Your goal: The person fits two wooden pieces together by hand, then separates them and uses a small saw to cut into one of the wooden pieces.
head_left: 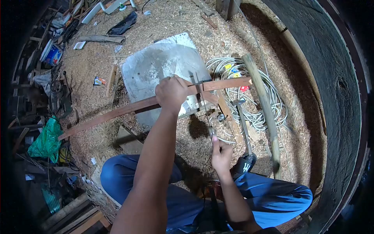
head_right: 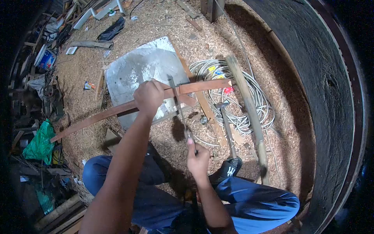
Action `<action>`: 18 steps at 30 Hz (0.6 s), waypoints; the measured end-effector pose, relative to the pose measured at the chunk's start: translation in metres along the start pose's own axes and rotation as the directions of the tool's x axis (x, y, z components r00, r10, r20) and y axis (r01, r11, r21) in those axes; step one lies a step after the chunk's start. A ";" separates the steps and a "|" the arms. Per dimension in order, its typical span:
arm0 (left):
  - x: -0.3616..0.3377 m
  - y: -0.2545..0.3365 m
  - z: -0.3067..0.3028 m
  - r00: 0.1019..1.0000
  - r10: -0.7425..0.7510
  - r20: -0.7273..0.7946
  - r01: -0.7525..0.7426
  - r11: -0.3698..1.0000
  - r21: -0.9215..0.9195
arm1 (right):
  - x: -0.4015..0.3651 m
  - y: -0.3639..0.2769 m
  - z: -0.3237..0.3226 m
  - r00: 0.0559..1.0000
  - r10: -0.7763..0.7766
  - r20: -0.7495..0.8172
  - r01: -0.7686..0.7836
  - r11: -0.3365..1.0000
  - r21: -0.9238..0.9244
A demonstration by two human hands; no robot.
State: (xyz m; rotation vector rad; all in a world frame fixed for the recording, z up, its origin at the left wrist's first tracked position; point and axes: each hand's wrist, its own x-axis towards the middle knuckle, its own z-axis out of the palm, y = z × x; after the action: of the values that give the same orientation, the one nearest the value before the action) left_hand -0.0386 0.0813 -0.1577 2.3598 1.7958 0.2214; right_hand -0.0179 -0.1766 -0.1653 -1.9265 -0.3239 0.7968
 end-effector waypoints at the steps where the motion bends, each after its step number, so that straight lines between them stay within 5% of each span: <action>1: 0.000 0.000 -0.001 1.000 -0.001 -0.002 0.001 1.000 0.004 | 0.004 0.000 0.002 0.999 -0.033 -0.006 0.033 0.999 -0.017; 6: 0.002 0.001 -0.003 1.000 0.018 0.001 -0.018 1.000 0.000 | -0.023 0.015 -0.009 0.998 0.044 0.048 -0.050 0.992 0.120; 10: -0.001 -0.001 -0.002 1.000 0.022 -0.018 -0.022 0.999 -0.037 | -0.003 0.007 0.000 0.999 -0.031 -0.007 0.031 0.999 -0.011; 18: 0.001 0.001 -0.006 1.000 0.010 -0.015 -0.010 1.000 -0.021 | -0.022 0.018 -0.009 1.000 0.010 -0.007 -0.009 0.999 0.035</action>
State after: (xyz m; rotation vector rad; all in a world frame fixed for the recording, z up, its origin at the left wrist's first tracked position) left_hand -0.0390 0.0822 -0.1521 2.3600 1.7797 0.2585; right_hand -0.0308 -0.2029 -0.1698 -1.8990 -0.2946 0.7963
